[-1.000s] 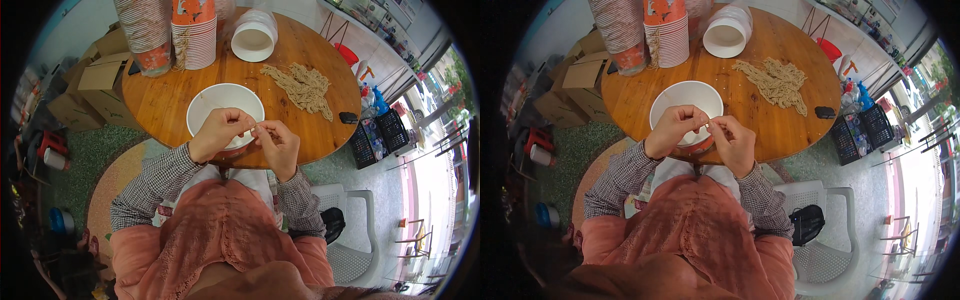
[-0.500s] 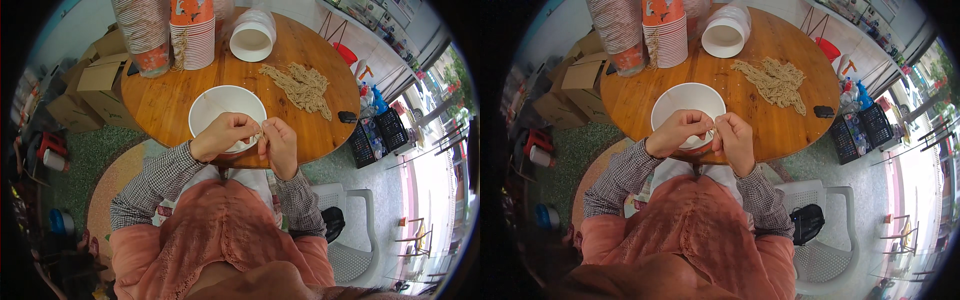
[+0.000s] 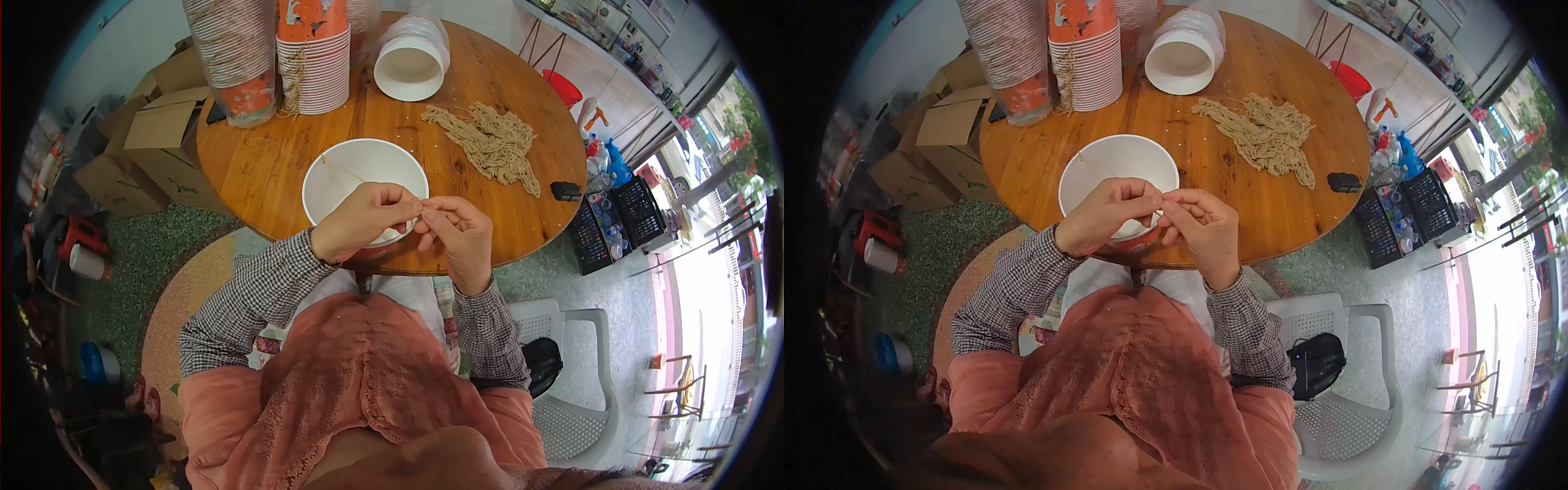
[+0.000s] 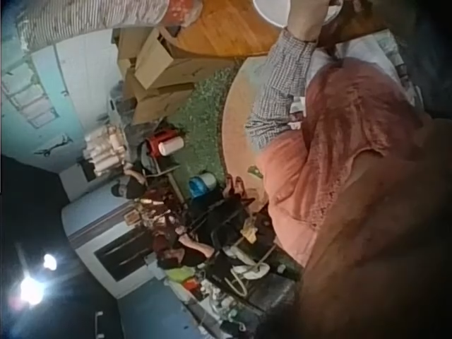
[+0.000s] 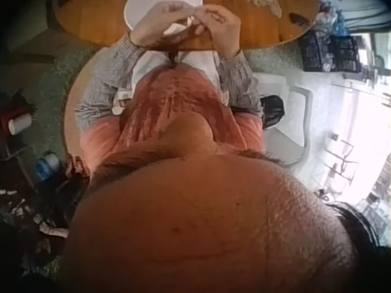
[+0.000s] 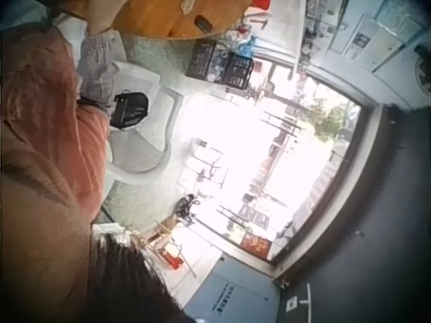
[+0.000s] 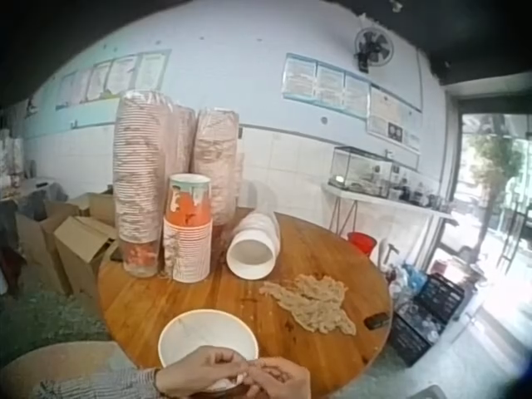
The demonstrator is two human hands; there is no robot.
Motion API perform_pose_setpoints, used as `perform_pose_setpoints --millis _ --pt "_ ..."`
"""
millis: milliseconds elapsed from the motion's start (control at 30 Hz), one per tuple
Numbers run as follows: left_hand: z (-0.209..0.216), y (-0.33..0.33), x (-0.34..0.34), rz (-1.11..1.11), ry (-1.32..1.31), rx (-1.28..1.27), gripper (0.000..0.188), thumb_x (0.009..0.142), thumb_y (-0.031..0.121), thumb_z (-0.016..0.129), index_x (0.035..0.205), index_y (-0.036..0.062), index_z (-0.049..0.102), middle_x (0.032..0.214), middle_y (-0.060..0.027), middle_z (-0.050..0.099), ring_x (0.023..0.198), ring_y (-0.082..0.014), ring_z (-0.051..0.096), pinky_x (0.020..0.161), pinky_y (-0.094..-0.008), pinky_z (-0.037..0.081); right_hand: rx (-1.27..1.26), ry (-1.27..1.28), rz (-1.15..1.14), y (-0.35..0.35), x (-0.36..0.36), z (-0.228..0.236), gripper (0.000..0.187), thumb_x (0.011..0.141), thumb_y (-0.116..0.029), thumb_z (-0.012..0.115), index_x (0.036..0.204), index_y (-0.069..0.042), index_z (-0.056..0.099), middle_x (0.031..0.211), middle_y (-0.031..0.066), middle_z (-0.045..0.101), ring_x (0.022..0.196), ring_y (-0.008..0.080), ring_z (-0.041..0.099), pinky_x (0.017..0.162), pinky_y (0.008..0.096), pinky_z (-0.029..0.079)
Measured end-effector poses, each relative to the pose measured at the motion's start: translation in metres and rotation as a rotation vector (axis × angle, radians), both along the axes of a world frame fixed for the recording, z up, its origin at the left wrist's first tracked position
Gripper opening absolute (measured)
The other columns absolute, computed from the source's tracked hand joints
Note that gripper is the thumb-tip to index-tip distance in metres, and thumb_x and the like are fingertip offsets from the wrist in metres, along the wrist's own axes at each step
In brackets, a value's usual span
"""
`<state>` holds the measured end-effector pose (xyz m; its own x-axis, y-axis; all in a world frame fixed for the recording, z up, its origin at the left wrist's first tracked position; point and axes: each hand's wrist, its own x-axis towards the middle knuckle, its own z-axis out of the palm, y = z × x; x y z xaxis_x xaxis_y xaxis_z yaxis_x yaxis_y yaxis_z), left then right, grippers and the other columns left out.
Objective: Attaching thin strings to paper buckets to create handles.
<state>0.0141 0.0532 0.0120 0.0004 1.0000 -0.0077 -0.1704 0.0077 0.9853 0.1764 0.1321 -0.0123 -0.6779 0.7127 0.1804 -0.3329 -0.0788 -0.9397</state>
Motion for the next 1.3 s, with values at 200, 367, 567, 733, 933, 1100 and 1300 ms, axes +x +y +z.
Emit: perform_pose_setpoints --millis 200,367,567,733,933,1100,1300 --pt "0.0 -0.001 0.0 -0.007 0.155 0.009 0.023 0.095 0.023 0.056 0.093 0.0003 0.06 0.081 0.0025 0.055 0.075 -0.0061 0.049 0.071 -0.0204 0.043 0.0 0.011 -0.037 0.0 0.0 -0.001 0.012 0.091 -0.005 0.058 0.099 0.004 0.059 0.073 0.0073 0.063 0.059 0.0095 0.06 0.05 0.0201 0.048" --pt "-0.002 0.0 -0.003 -0.063 0.023 0.006 0.021 0.096 0.021 0.054 0.095 0.0016 0.059 0.082 0.0029 0.054 0.076 -0.0063 0.049 0.073 -0.0202 0.042 -0.111 0.042 0.054 0.002 0.004 0.0 0.013 0.092 -0.005 0.057 0.102 0.004 0.056 0.073 0.0074 0.063 0.06 0.01 0.06 0.05 0.02 0.049" --pt "-0.001 -0.002 -0.004 -0.095 -0.354 -0.144 0.016 0.093 0.016 0.055 0.094 0.0016 0.062 0.079 0.0021 0.057 0.072 -0.0052 0.051 0.068 -0.0186 0.044 0.04 -0.014 -0.001 -0.006 -0.001 0.0 0.011 0.092 -0.003 0.056 0.101 0.003 0.054 0.074 0.0081 0.063 0.061 0.01 0.06 0.05 0.0199 0.049" --pt "-0.005 -0.005 -0.002 -0.097 -0.439 -0.133 0.017 0.093 0.017 0.056 0.093 0.0014 0.062 0.08 0.0017 0.057 0.072 -0.0053 0.051 0.068 -0.0191 0.044 0.11 0.009 -0.003 -0.011 -0.003 -0.001 0.017 0.091 -0.001 0.056 0.107 0.003 0.052 0.074 0.0088 0.064 0.062 0.0099 0.061 0.049 0.0194 0.049" --pt "-0.005 -0.006 0.005 0.1 -0.143 0.026 0.018 0.091 0.017 0.06 0.093 -0.001 0.064 0.084 -0.0002 0.061 0.072 -0.0061 0.051 0.067 -0.0193 0.043 0.271 -0.148 -0.143 -0.016 -0.003 0.007 0.017 0.091 -0.003 0.058 0.107 0.001 0.056 0.071 0.005 0.065 0.06 0.0054 0.059 0.05 0.0184 0.046" --pt "-0.004 -0.006 0.006 0.11 -0.024 0.098 0.019 0.091 0.017 0.061 0.094 -0.0017 0.065 0.084 -0.0005 0.062 0.073 -0.0067 0.052 0.067 -0.0195 0.043 0.352 -0.139 -0.224 -0.02 0.001 0.005 0.014 0.09 -0.003 0.059 0.103 0.001 0.06 0.073 0.0052 0.066 0.063 0.0053 0.061 0.051 0.0184 0.047" --pt "-0.005 -0.007 0.005 0.116 0.026 0.095 0.019 0.091 0.017 0.061 0.094 -0.0017 0.065 0.085 -0.0009 0.063 0.073 -0.0062 0.053 0.066 -0.0196 0.044 0.391 -0.122 -0.278 -0.018 -0.001 0.002 0.011 0.09 -0.003 0.059 0.099 0.002 0.062 0.076 0.0052 0.067 0.066 0.0055 0.062 0.053 0.018 0.049"
